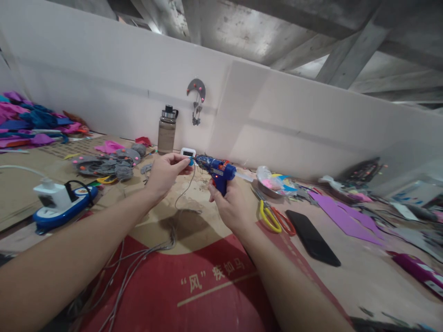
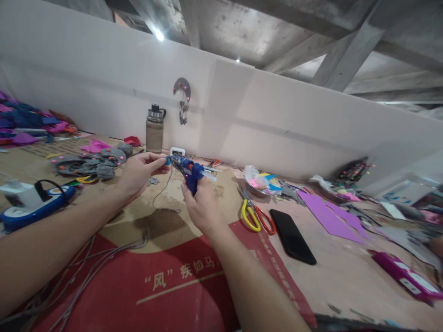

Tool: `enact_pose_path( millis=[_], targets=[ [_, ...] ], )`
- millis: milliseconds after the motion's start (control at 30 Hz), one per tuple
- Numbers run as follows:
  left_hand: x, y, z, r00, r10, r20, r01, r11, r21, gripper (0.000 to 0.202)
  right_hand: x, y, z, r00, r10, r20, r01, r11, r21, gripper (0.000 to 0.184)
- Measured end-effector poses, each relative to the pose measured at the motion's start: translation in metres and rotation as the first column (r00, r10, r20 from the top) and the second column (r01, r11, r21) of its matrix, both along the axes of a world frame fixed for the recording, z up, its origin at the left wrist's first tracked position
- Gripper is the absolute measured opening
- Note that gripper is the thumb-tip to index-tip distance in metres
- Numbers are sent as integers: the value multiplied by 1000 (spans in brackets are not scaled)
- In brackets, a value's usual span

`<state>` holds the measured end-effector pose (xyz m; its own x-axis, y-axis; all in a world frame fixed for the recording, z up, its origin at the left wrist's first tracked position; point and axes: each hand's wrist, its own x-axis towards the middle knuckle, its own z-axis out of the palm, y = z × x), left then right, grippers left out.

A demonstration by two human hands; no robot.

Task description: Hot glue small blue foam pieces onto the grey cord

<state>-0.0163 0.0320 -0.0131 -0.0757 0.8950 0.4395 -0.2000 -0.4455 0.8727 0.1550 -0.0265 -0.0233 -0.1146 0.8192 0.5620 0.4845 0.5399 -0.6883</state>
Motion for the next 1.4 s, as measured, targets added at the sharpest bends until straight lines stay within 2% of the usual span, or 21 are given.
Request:
enact_pose_path(
  millis=[400,700,867,1000,1067,1167,1400],
  targets=[
    [0,0,1,1000,17,-4,-17,1000,5,23,0,0,-1,1000,-22,22,21,1000,19,17],
    [1,-3,2,1000,-30,0,30,999,-23,22,0,1,5,997,1,-79,-2,1000,-16,13],
    [2,-5,4,999,-30,25,31,998,-51,20,3,2,9,991,-60,-116,50,995,-84,16],
    [3,-6,5,1000,-30,9,30,997,-72,17,11,14,3,975,-127,-182,93,979,-184,21],
    [2,-6,6,999,-37,-6,36,996,-84,16,13,18,-1,969,-108,-221,62,977,-205,23],
    [2,-6,6,1000,-14,-16,13,996,-91,17,12,16,-2,973,-31,-229,-6,987,-160,23],
    [0,-3,3,1000,8,8,-7,997,-81,19,2,3,2,989,80,-122,-86,995,-44,18]
  ],
)
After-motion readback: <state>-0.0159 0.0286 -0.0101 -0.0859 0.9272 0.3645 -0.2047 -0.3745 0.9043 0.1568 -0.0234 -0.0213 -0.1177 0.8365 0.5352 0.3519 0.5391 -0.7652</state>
